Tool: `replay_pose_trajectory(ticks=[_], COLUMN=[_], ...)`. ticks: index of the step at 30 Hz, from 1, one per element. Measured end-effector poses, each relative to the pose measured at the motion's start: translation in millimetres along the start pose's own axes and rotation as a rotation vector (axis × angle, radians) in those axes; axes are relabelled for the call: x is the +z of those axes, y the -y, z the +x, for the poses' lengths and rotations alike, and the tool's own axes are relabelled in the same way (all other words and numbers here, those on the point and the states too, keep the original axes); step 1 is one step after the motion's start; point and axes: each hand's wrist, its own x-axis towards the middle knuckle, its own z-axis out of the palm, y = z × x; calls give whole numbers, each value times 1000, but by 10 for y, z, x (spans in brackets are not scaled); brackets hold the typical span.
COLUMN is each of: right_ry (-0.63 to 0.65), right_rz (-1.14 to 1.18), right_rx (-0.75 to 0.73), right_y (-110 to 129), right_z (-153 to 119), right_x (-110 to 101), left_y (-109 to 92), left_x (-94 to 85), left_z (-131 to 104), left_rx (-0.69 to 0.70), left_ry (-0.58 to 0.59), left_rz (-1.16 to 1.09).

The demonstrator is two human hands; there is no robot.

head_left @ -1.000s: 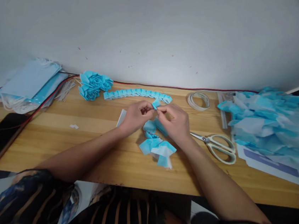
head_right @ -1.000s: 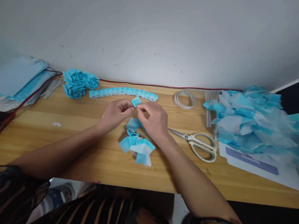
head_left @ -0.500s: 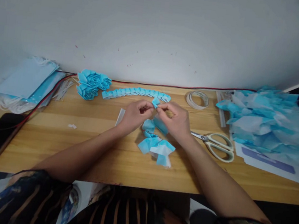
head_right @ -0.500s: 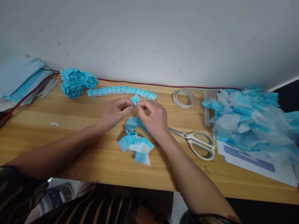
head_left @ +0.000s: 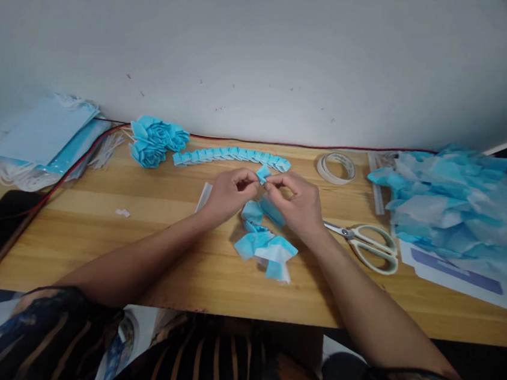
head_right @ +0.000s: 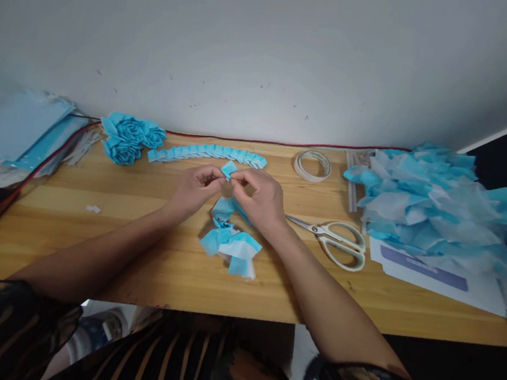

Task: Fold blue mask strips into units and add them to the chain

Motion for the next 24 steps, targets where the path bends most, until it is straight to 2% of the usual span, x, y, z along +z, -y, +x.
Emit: replay_pose_trajectory(ticks=[3, 7, 9, 12, 17, 24], right_ry=[2, 8, 28, 69, 87, 104], right_rz=[115, 452, 597, 679, 599, 561], right_rx=[107, 379, 444, 479, 484, 427], right_y=[25, 29, 16, -6, -14, 17], right_z=[16, 65, 85, 91, 72, 81], right_x=[-9, -50, -72, -85, -71, -99], left_y=[26, 74, 84, 59, -27, 8], left_x=[-3, -16, -27, -47, -59, -28], left_z=[8, 35, 46, 41, 6, 22], left_rx=[-6, -9, -11, -11, 31, -112], left_ry=[10, -45, -66, -16, 75, 33], left_rz=[2, -46, -137, -231, -194, -160])
